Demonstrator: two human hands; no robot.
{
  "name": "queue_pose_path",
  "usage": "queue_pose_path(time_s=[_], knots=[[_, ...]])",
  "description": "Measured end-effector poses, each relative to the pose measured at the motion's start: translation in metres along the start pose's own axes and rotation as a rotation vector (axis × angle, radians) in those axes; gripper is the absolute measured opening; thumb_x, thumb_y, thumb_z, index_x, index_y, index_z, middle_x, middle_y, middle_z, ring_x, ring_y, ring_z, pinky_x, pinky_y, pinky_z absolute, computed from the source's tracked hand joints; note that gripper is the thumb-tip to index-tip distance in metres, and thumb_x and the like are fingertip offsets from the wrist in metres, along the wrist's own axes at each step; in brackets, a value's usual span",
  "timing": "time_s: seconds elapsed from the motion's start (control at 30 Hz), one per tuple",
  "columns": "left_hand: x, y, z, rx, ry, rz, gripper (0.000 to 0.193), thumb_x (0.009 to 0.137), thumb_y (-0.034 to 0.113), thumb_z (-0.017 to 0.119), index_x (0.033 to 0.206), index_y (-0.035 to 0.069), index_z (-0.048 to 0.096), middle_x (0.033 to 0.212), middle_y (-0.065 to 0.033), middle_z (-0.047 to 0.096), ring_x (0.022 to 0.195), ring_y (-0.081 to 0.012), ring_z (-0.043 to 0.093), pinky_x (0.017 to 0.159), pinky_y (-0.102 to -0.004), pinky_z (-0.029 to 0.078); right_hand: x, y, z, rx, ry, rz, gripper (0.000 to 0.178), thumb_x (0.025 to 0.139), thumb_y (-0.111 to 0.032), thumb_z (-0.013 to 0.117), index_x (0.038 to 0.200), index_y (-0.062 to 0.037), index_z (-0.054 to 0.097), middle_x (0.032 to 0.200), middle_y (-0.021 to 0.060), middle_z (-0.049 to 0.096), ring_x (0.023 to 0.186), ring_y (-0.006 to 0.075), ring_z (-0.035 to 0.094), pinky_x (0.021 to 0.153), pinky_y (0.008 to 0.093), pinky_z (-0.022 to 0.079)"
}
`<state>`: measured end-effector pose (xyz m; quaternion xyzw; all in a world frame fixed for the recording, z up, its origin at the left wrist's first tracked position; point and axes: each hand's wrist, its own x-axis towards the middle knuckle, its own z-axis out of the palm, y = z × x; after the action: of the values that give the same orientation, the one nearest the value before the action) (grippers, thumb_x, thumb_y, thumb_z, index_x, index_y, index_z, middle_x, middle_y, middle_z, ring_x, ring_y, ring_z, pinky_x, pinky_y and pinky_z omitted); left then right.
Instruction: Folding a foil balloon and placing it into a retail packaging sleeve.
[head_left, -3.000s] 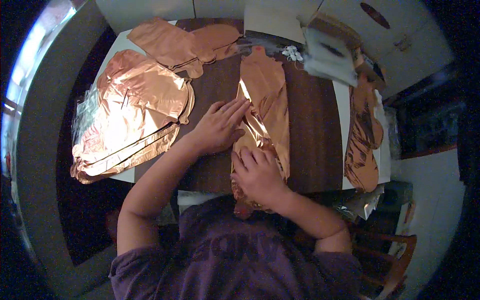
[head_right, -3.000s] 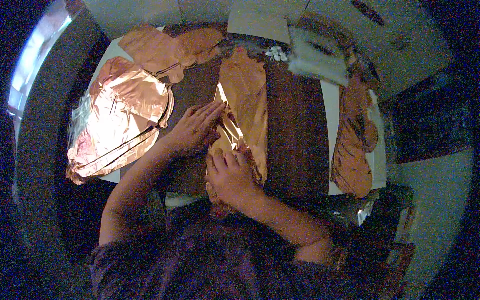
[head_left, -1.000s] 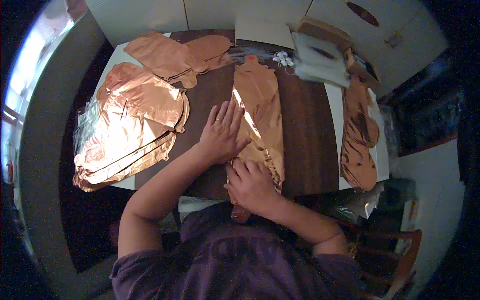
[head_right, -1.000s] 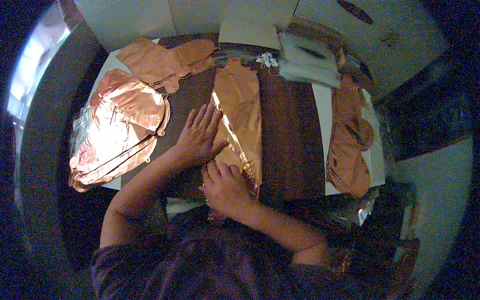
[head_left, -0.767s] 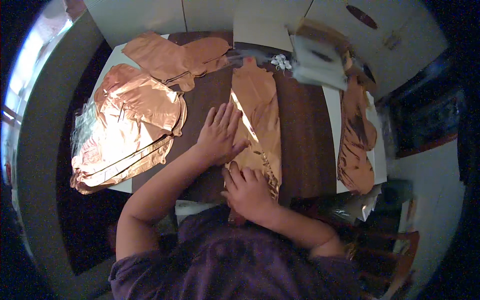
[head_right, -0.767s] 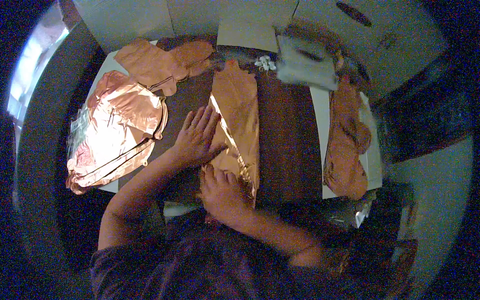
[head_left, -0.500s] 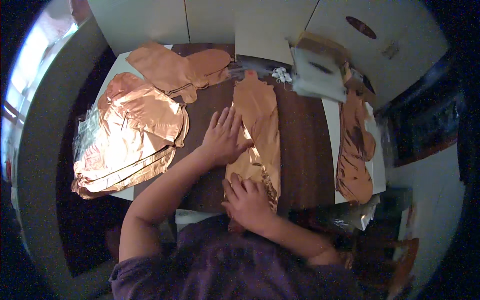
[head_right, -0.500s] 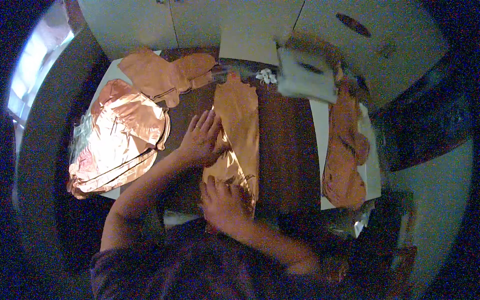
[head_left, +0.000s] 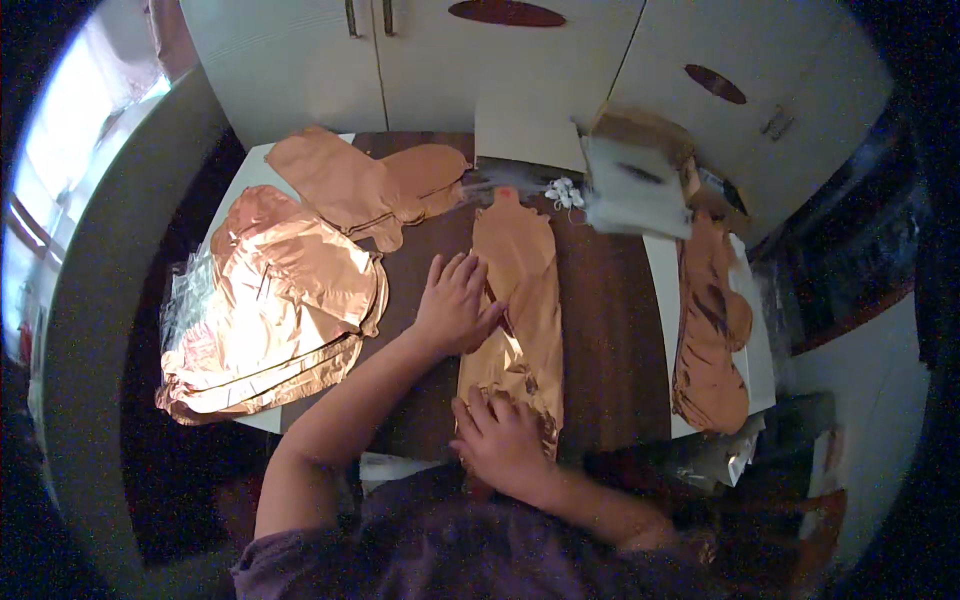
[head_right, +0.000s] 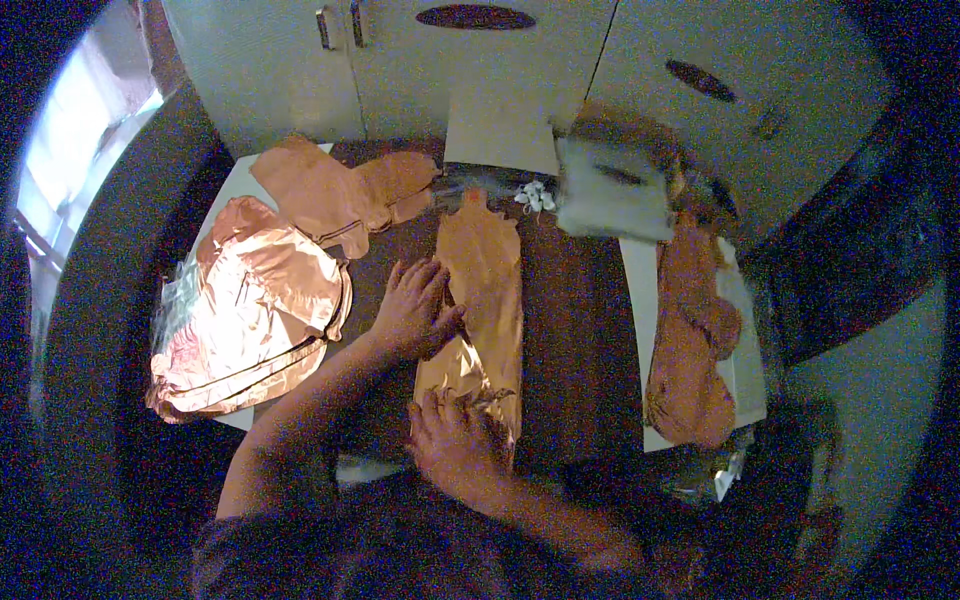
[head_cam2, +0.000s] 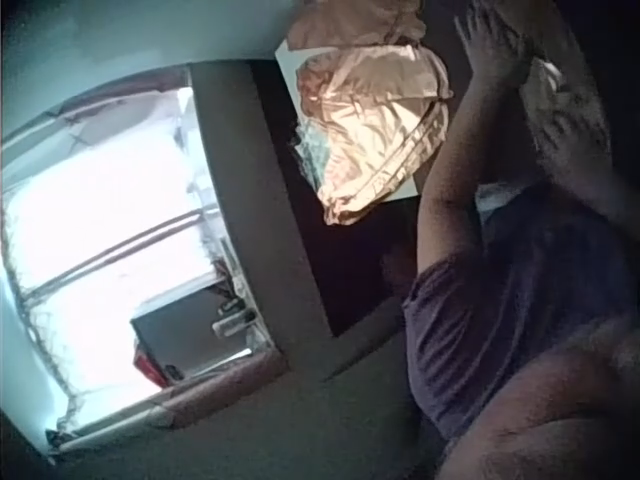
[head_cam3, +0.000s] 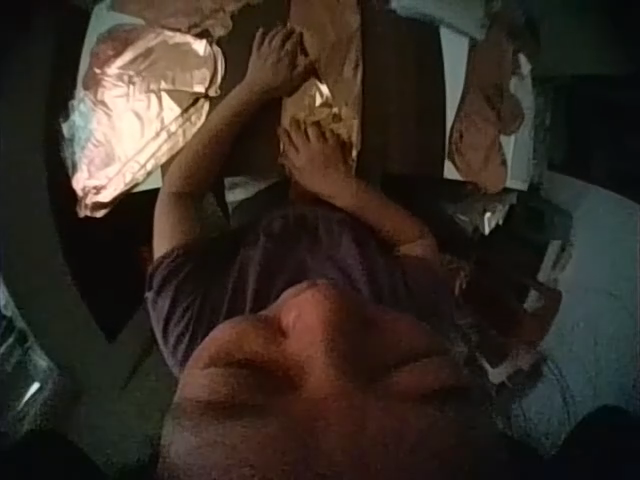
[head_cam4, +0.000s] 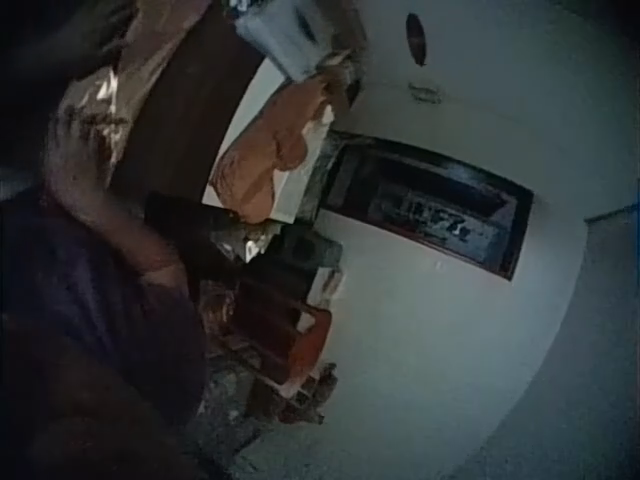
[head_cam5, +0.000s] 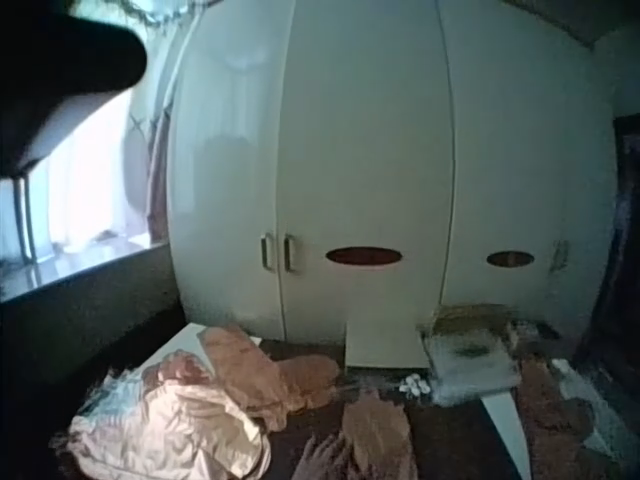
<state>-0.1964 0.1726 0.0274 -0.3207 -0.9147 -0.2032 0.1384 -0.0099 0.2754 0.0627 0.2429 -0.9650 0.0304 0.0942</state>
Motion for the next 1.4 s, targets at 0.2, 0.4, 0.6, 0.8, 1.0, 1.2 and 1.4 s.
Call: queue_pose_path(time_s=[0.2,0.4,0.6,0.8,1.0,1.2,1.4], knots=[[0.008,-0.004,0.002,-0.067,0.079,-0.027,0.055,0.086,0.043,0.057,0.119,-0.001,0.053,0.121,-0.0188,0.053,0.119,-0.0358,0.046,0.109,-0.0549,0.024,-0.002,0.0,0.0,0.032,0.029,-0.006,0.054,0.08,-0.04,0.065,0.121,-0.0061,0.059,0.123,0.0119,0.053,0.1,0.0267,0.049,0.084,0.0441,0.039],[0.011,0.004,-0.002,0.006,-0.022,-0.046,0.058,0.087,0.044,0.056,0.124,0.0,0.051,0.127,-0.0191,0.052,0.125,-0.0343,0.044,0.11,-0.0531,0.023,0.003,0.01,-0.007,0.135,0.026,0.011,0.051,0.08,-0.036,0.066,0.12,-0.0055,0.059,0.122,0.0122,0.055,0.101,0.028,0.051,0.086,0.0452,0.039],[0.003,0.012,-0.006,-0.043,-0.054,-0.101,0.069,0.089,0.048,0.049,0.136,-0.002,0.04,0.142,-0.0244,0.039,0.135,-0.0374,0.034,0.112,-0.0531,0.019,0.006,0.062,-0.011,0.427,0.269,0.109,0.04,0.085,-0.022,0.062,0.118,-0.0003,0.058,0.112,0.0149,0.062,0.103,0.0335,0.056,0.089,0.0439,0.043],[-0.013,0.025,-0.006,0.011,0.018,-0.014,0.075,0.09,0.051,0.047,0.139,-0.005,0.036,0.146,-0.0286,0.03,0.137,-0.0393,0.028,0.113,-0.0537,0.017,0.025,0.129,-0.001,0.161,0.258,0.193,0.045,0.088,-0.022,0.058,0.125,0.0019,0.052,0.129,0.0194,0.053,0.12,0.0359,0.049,0.101,0.0468,0.037],[-0.02,0.024,0.0,0.04,-0.071,0.039,0.083,0.09,0.056,0.042,0.139,-0.01,0.033,0.147,-0.0282,0.029,0.14,-0.0384,0.025,0.113,-0.0536,0.015,0.035,0.139,0.013,0.091,0.025,0.204,0.055,0.091,-0.027,0.056,0.135,0.0024,0.042,0.144,0.0197,0.039,0.134,0.033,0.036,0.111,0.0472,0.026],[-0.022,0.023,0.002,0.071,-0.079,0.049,0.086,0.091,0.06,0.038,0.14,-0.009,0.032,0.148,-0.0273,0.028,0.141,-0.0372,0.023,0.114,-0.0536,0.014,0.036,0.137,0.015,0.081,-0.022,0.205,0.059,0.09,-0.029,0.056,0.138,0.0021,0.04,0.145,0.0191,0.038,0.137,0.0306,0.033,0.113,0.047,0.023],[-0.021,0.025,0.0,0.072,-0.122,0.037,0.089,0.09,0.063,0.036,0.142,-0.009,0.029,0.15,-0.0268,0.025,0.142,-0.0373,0.02,0.114,-0.0538,0.013,0.035,0.14,0.019,0.031,-0.016,0.192,0.059,0.09,-0.028,0.056,0.138,0.002,0.039,0.145,0.0191,0.037,0.137,0.0307,0.033,0.113,0.0473,0.023]])
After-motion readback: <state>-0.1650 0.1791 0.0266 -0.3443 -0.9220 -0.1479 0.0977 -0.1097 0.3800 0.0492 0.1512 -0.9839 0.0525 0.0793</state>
